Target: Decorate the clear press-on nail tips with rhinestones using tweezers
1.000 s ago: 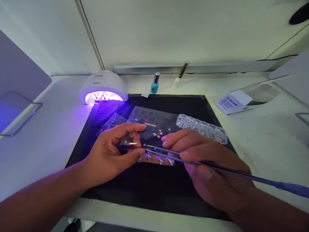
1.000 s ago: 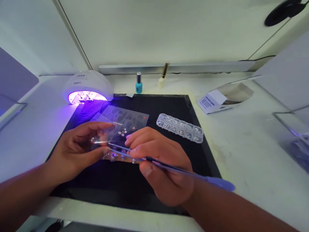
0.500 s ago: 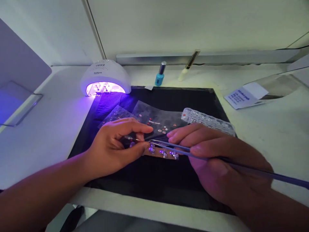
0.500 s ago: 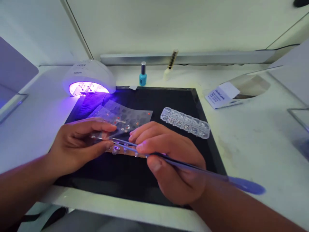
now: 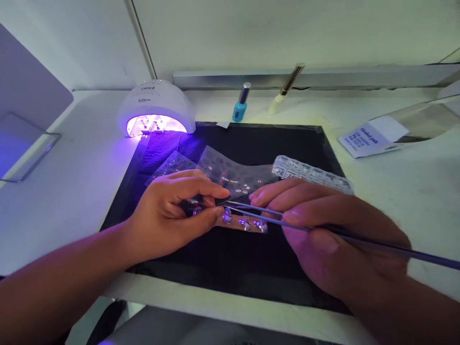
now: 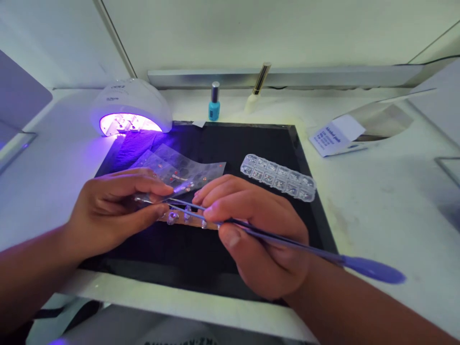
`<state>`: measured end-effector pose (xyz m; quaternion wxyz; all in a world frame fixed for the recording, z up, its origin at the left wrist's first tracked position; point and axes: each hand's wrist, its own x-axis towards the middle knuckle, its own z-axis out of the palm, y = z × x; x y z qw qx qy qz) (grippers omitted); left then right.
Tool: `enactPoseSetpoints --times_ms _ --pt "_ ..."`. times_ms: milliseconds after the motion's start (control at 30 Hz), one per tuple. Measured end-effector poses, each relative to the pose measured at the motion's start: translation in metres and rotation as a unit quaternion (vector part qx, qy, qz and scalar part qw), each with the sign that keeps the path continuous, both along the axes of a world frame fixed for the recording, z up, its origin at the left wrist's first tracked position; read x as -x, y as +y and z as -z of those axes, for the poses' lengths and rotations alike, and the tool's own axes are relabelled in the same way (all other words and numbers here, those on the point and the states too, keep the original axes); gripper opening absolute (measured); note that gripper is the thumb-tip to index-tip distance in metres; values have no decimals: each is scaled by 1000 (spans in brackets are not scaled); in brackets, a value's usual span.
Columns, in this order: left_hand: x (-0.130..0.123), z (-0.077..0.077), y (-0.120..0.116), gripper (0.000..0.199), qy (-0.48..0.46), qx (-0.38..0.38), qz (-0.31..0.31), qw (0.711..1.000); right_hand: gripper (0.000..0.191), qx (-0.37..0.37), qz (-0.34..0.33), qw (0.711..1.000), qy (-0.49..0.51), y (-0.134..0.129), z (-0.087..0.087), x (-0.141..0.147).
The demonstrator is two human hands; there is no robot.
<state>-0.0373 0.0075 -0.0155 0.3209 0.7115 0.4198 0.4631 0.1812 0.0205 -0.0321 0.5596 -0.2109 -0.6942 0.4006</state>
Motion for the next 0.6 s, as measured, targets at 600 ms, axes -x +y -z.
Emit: enactPoseSetpoints --times_ms 600 --pt "-1 0 -1 18 -13 0 13 1000 20 -3 -29 1000 6 4 3 -3"
